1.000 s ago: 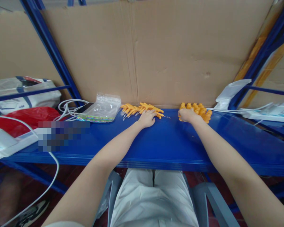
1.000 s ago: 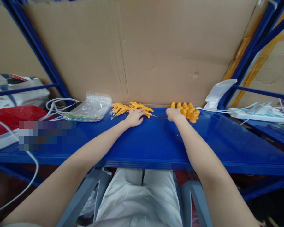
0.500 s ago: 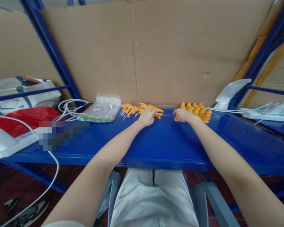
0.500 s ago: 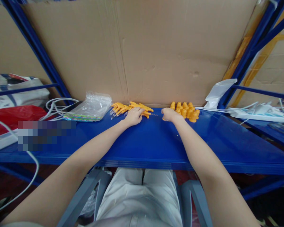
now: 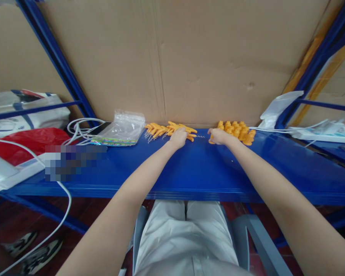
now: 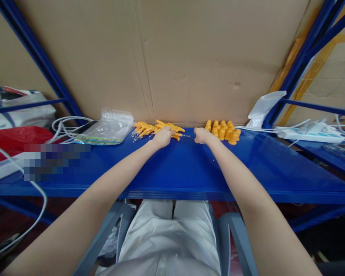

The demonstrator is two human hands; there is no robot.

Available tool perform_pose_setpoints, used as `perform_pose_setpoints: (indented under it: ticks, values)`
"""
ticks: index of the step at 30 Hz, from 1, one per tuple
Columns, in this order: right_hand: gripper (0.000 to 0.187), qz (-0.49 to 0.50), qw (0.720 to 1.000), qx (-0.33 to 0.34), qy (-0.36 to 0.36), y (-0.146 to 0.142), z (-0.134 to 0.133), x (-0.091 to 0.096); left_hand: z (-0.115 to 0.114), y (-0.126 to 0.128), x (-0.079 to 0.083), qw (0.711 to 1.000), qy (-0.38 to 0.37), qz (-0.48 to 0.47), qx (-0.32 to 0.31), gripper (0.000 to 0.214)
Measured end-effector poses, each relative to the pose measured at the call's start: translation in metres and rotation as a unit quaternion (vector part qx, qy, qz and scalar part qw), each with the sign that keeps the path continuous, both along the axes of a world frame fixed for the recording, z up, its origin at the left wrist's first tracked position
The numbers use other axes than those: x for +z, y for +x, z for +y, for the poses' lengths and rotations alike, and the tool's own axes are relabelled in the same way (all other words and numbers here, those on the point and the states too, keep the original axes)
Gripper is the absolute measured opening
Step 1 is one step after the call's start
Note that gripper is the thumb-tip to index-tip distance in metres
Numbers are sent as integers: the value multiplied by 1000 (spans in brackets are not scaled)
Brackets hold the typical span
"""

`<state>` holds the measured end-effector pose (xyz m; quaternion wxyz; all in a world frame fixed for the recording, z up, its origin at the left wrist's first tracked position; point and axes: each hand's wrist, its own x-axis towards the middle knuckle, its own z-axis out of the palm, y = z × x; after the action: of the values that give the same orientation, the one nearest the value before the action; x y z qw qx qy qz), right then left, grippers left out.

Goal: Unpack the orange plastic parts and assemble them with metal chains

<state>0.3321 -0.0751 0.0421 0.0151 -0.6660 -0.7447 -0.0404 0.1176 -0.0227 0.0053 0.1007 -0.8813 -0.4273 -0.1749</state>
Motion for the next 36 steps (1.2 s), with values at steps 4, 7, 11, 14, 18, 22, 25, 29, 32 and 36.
perform_pose_setpoints:
  ticks: [4,7,11,14,18,22,25,29,32,36]
  values:
    - [46,20,1000,10,21,3,-6,-4,-1,4,2,999,-31,-36,16,34]
    - [49,68,996,9,52,8,-10,-11,-7,5,-1,997,-32,-66,29,34]
    - [55,137,987,-5,89,12,-10,-19,-15,4,-3,999,-10,-44,28,32]
    - [40,151,985,-22,79,12,-8,-21,-20,4,1,998,-5,-48,31,29]
    - [23,129,990,-19,58,12,-7,-20,-28,1,11,997,-15,-68,37,26]
    - [22,117,990,-1,80,14,-7,-21,-36,-1,20,995,-21,-58,73,26]
    - [22,117,987,48,99,14,-4,-24,-38,-2,24,995,-23,-52,85,26]
    - [26,124,979,67,148,13,0,-27,-38,-2,24,996,-20,-45,78,25]
    - [27,123,978,64,153,13,4,-29,-37,-3,23,996,-16,-44,76,24]
    - [27,108,980,79,147,14,5,-31,-33,-4,21,995,-9,-57,79,22]
